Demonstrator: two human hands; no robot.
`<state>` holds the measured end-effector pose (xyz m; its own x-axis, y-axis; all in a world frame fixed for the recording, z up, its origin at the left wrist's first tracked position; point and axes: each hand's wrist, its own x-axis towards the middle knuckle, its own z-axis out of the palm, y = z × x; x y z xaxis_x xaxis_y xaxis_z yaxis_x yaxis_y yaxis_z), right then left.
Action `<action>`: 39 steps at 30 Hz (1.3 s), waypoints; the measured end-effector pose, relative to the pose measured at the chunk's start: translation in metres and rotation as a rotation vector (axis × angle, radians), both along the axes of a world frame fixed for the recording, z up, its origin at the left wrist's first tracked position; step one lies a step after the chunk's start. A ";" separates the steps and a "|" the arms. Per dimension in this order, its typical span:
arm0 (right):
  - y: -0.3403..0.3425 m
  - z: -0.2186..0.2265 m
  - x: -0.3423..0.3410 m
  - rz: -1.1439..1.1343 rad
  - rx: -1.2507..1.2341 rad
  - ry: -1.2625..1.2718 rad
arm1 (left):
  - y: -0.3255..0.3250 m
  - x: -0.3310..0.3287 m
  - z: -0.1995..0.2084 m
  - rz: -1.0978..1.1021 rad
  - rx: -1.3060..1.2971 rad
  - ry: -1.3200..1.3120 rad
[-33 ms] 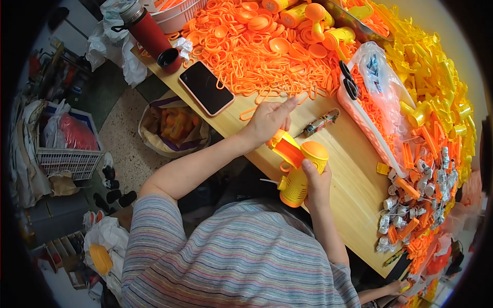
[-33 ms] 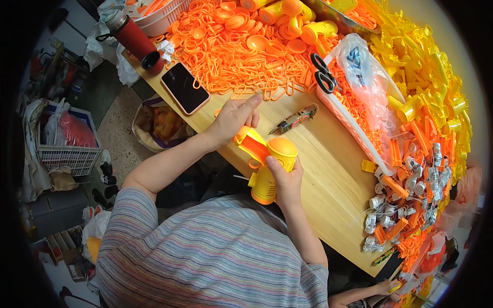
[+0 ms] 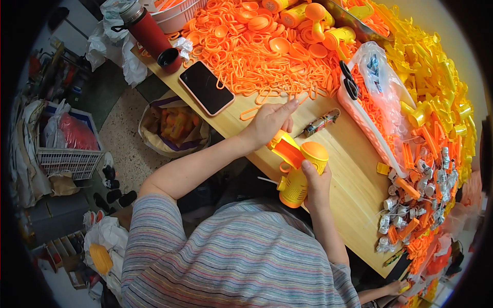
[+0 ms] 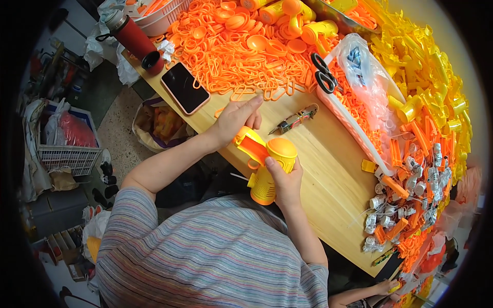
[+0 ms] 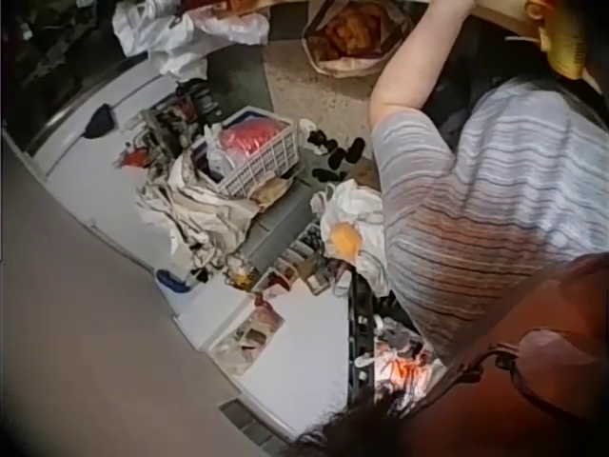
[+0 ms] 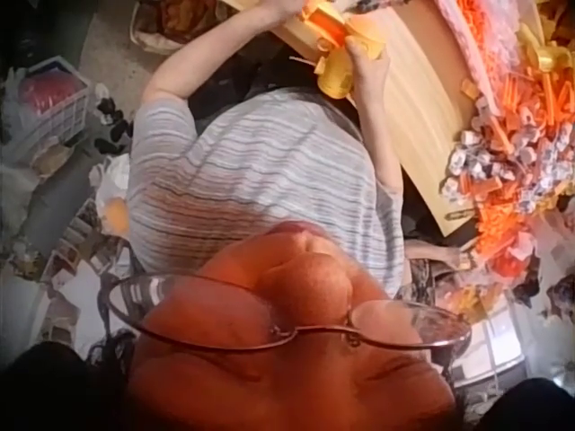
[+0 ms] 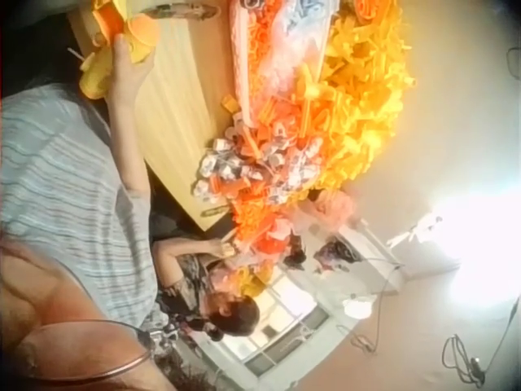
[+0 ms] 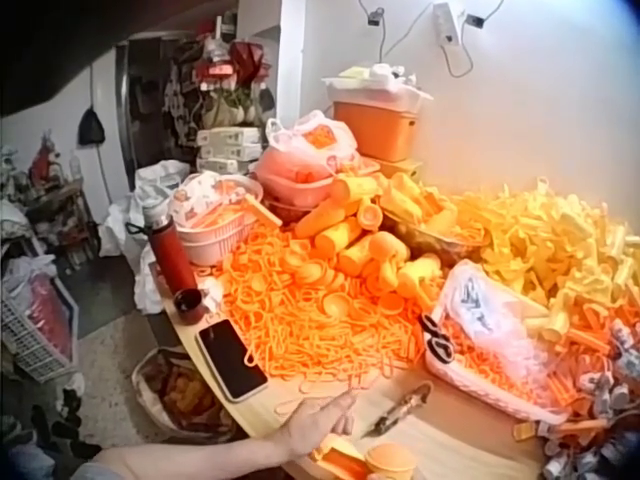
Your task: The person is assembling and packaging small plastic toy guns at a workbench filled with components.
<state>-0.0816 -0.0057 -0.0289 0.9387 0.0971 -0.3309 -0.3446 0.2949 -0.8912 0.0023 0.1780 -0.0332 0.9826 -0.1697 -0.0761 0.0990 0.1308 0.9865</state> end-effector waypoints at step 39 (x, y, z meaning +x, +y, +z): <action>-0.046 -0.007 -0.004 -0.138 0.420 0.211 | 0.005 0.110 -0.007 0.007 0.343 -0.254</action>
<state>-0.0854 -0.0514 -0.0359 0.8690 0.1422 -0.4739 -0.4371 0.6693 -0.6008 0.1118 0.1831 -0.0403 0.9785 -0.1694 0.1174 -0.1522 -0.2096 0.9659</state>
